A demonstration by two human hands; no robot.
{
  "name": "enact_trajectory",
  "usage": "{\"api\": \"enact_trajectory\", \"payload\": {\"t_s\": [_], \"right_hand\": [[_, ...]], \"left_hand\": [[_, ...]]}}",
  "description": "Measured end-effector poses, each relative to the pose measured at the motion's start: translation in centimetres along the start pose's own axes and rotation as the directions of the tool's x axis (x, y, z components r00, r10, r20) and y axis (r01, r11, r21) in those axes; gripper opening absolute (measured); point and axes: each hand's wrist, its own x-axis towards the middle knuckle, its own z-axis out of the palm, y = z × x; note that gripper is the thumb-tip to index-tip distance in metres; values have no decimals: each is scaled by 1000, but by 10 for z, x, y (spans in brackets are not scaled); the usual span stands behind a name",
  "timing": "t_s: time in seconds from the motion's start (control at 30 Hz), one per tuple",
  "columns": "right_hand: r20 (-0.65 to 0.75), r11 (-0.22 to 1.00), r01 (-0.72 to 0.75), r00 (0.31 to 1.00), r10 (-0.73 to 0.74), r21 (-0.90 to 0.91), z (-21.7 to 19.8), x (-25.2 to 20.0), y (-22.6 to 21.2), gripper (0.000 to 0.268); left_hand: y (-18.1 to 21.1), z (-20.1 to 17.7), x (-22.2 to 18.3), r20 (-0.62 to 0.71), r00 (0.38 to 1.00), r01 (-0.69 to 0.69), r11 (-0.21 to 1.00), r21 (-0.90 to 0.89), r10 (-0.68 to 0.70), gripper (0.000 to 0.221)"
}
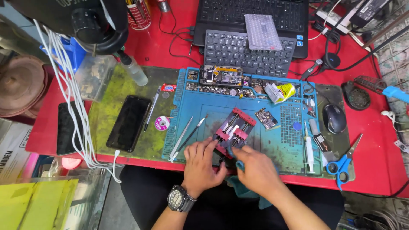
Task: Repairing a mobile phone motherboard by heating components, probing, and cleaning.
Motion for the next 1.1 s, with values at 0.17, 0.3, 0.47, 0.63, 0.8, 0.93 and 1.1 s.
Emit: {"api": "enact_trajectory", "payload": {"t_s": [0.17, 0.3, 0.47, 0.63, 0.8, 0.93, 1.1], "right_hand": [[140, 989, -87, 988, 70, 120, -8, -3, 7, 51], [36, 959, -109, 994, 103, 263, -1, -4, 5, 54], [209, 955, -174, 970, 123, 241, -1, -5, 12, 43], [96, 866, -239, 971, 219, 440, 21, -11, 17, 39], [-6, 786, -276, 942, 336, 553, 33, -10, 41, 33], [-331, 730, 23, 901, 280, 683, 31, 0, 43, 23], [-93, 748, -136, 963, 255, 649, 10, -8, 4, 26]], "left_hand": [[-2, 1, -2, 9, 1000, 7, 1000, -18, -6, 65], [-1, 2, -1, 8, 1000, -3, 1000, -11, 3, 66], [-1, 1, -1, 12, 1000, 0, 1000, -2, 0, 65], [0, 2, -2, -2, 1000, 2, 1000, -3, -2, 65], [-2, 4, -4, -10, 1000, 8, 1000, -12, -8, 65], [-5, 15, -9, -32, 999, 11, 1000, -10, -11, 73], [-4, 12, -5, -54, 999, 7, 1000, -2, -7, 73]]}}
